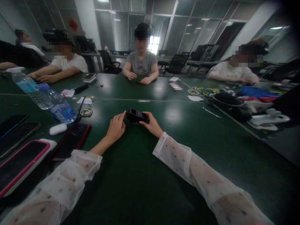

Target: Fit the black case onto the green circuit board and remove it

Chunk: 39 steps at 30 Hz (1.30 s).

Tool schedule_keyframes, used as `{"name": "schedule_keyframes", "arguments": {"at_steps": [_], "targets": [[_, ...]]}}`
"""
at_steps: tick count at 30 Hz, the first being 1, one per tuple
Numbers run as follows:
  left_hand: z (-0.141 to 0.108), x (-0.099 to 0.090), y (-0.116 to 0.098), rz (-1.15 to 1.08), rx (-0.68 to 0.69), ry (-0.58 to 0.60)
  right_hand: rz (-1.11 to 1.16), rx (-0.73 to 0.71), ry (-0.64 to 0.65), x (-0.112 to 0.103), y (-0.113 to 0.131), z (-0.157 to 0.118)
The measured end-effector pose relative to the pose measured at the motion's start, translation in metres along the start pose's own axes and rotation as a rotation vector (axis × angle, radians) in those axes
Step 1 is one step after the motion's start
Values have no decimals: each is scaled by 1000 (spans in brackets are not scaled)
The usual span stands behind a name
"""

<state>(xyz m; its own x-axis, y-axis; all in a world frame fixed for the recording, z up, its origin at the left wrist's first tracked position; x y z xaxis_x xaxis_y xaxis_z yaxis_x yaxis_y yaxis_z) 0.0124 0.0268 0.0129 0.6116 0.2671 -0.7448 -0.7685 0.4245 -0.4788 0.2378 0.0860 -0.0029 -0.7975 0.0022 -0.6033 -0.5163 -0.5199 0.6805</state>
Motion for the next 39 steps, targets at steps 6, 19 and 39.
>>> {"name": "schedule_keyframes", "arguments": {"at_steps": [6, 19, 39], "targets": [[-1, 3, 1, 23, 13, -3, 101, -17, -55, 2, -1, 1], [-1, 4, 3, 17, -39, 67, 294, 103, 18, 0, 0, 2], [-1, -3, -2, 77, -42, 93, 460, 144, 91, -13, -7, 7]]}}
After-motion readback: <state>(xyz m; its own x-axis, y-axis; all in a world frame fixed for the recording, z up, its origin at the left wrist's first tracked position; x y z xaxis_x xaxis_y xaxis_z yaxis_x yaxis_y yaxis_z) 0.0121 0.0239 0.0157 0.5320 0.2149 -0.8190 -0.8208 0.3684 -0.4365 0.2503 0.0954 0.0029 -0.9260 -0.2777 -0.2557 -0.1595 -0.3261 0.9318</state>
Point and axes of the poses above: each hand's wrist, its own z-axis towards the middle knuckle, its own x-axis out of the palm, y = z × x, the point moved 2 cm from there along z, towards the middle knuckle, and after that the axes turned 14 degrees about -z, right-handed, at the moved point
